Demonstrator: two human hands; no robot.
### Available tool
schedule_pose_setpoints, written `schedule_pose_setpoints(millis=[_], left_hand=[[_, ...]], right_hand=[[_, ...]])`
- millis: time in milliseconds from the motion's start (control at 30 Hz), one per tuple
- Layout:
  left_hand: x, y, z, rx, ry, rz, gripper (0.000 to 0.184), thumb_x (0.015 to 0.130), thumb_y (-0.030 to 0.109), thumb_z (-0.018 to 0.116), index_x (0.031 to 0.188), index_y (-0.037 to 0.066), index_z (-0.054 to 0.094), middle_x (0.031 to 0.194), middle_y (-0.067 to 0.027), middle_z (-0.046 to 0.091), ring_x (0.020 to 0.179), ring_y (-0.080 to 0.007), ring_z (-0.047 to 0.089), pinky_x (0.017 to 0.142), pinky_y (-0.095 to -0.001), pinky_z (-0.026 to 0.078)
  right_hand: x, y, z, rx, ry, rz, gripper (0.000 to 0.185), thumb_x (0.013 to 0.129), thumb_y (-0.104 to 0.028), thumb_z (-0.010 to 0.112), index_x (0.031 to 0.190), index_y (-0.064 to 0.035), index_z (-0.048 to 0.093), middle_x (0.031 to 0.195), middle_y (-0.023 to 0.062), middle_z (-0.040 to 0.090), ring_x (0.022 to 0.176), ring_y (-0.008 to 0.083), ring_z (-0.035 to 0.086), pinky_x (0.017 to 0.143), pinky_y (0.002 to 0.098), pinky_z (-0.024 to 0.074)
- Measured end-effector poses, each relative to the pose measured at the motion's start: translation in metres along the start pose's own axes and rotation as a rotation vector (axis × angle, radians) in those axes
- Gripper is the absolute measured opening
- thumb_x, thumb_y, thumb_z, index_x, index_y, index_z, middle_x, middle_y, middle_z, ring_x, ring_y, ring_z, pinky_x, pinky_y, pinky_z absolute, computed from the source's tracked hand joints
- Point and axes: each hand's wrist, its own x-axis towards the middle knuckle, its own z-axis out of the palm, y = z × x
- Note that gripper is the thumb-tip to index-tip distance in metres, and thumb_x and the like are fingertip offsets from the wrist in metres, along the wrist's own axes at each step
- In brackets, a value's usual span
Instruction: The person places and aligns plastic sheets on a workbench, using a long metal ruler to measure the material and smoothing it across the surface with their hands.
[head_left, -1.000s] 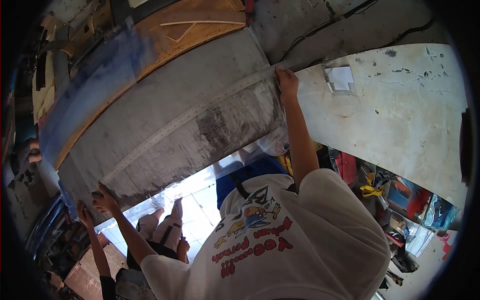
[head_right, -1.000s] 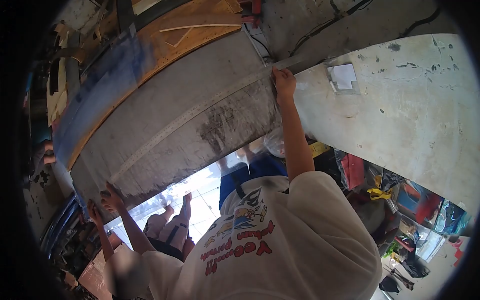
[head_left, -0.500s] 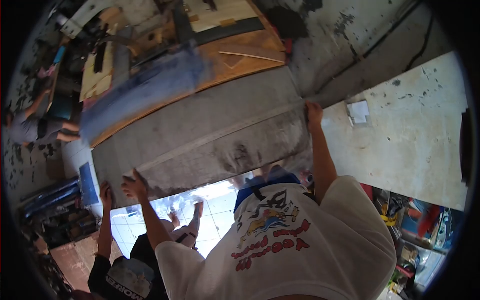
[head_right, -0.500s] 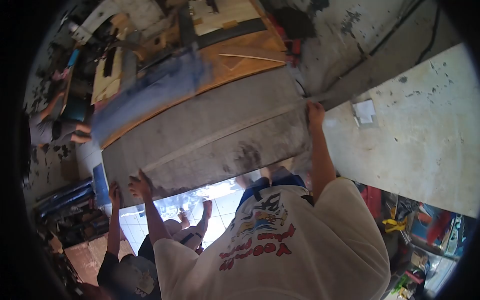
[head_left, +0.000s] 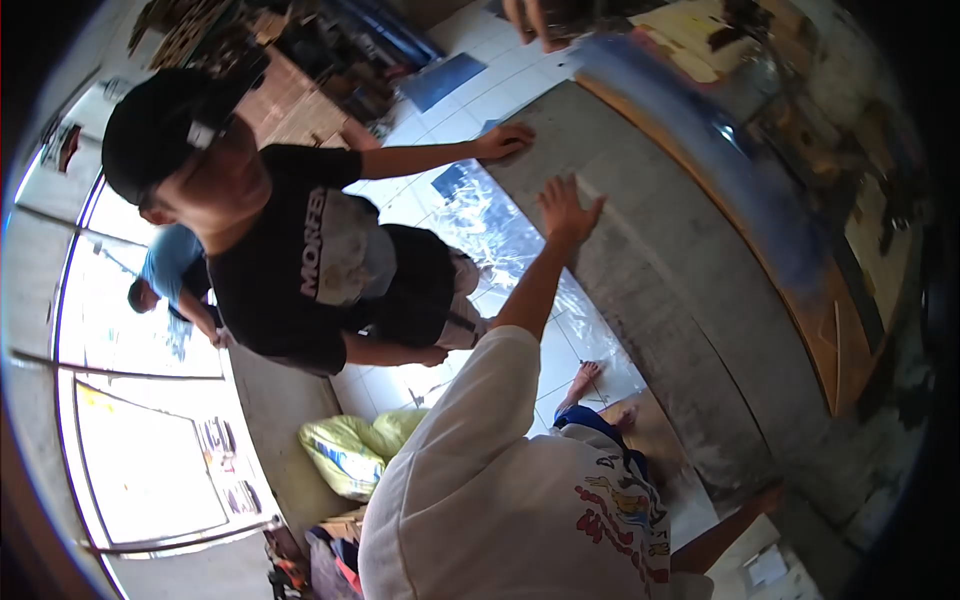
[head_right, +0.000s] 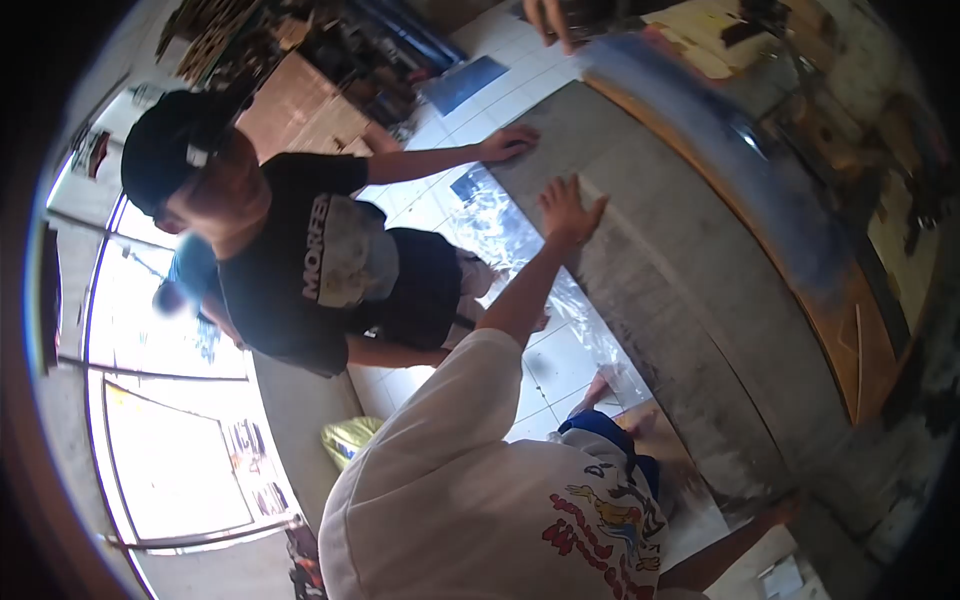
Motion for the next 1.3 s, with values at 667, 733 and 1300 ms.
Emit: schedule_pose_setpoints(millis=[667,733,1300], left_hand=[[-0.001,0.008,-0.006,-0.075,0.088,0.052,0.081,0.079,0.059,0.052,0.134,0.002,0.034,0.135,-0.0244,0.032,0.128,-0.0399,0.026,0.106,-0.0536,0.016],[-0.001,0.006,-0.014,-0.073,0.061,0.024,0.081,0.079,0.059,0.052,0.134,0.002,0.034,0.134,-0.0243,0.032,0.128,-0.0399,0.025,0.107,-0.0537,0.015],[-0.002,0.004,0.001,0.018,0.0,0.029,0.07,0.084,0.059,0.045,0.136,0.013,0.034,0.141,-0.0254,0.025,0.132,-0.042,0.019,0.107,-0.0566,0.01]], right_hand=[[0.019,0.037,0.002,-0.366,0.049,-0.708,0.045,0.098,-0.026,0.03,0.137,-0.0037,0.037,0.135,0.0159,0.044,0.121,0.0262,0.046,0.101,0.0338,0.0368],[0.021,0.041,-0.003,-0.377,0.046,-0.715,0.045,0.098,-0.026,0.031,0.136,-0.0029,0.038,0.135,0.016,0.044,0.121,0.0259,0.046,0.102,0.0334,0.0361],[0.012,0.045,0.015,-0.26,-0.011,-0.354,0.047,0.097,-0.032,0.038,0.129,0.0018,0.046,0.13,0.0158,0.049,0.117,0.0247,0.047,0.101,0.0357,0.0354]])
